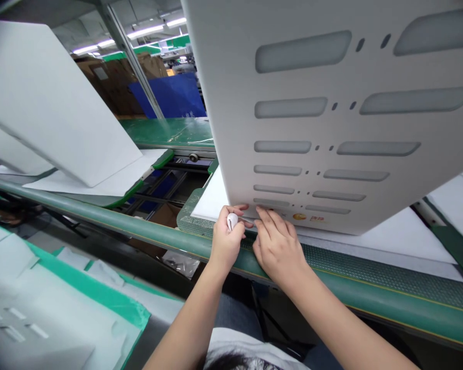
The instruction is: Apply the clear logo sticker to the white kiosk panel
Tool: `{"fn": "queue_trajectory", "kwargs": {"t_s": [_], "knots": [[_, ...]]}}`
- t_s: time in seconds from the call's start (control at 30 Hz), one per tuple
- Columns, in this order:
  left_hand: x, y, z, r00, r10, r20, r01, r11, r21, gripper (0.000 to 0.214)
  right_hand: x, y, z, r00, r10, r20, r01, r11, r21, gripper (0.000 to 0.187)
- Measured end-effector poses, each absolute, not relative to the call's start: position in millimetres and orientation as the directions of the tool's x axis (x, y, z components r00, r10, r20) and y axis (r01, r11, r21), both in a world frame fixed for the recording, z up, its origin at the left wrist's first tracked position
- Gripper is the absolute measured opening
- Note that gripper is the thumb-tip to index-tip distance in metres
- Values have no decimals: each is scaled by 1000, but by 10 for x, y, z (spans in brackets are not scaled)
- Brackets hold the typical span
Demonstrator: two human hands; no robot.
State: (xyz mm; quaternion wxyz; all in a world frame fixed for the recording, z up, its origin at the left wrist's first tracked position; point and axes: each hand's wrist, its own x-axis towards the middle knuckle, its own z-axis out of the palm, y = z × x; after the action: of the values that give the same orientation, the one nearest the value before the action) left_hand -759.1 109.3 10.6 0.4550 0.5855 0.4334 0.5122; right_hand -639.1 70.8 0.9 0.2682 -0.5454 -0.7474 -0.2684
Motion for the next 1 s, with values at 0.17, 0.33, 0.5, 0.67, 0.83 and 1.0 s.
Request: {"fn": "queue_trajectory", "kwargs": {"t_s": [0.17,0.33,0.5,0.67,0.83,1.0], "knots": [[-7593,1089,132,108,972,210,121,-222,967,21,-6403,759,7,-242,698,674,963,255,82,17],[-7580,1068,173,134,963,235,209,-259,943,22,-6371,775,47,-213,705,677,960,279,11,10],[-7573,1064,154,137,953,269,206,-293,934,22,-6312,782,74,-237,614,752,955,290,64,17],[-7581,1074,123,88,960,264,174,-276,945,22,-6323,813,42,-287,630,722,946,305,110,18],[-7583,1065,131,113,957,269,188,-286,939,21,-6366,821,54,-313,638,703,943,298,150,15],[-7579,1065,146,128,957,261,199,-283,938,21,-6349,840,63,-316,666,676,940,318,126,10]]}}
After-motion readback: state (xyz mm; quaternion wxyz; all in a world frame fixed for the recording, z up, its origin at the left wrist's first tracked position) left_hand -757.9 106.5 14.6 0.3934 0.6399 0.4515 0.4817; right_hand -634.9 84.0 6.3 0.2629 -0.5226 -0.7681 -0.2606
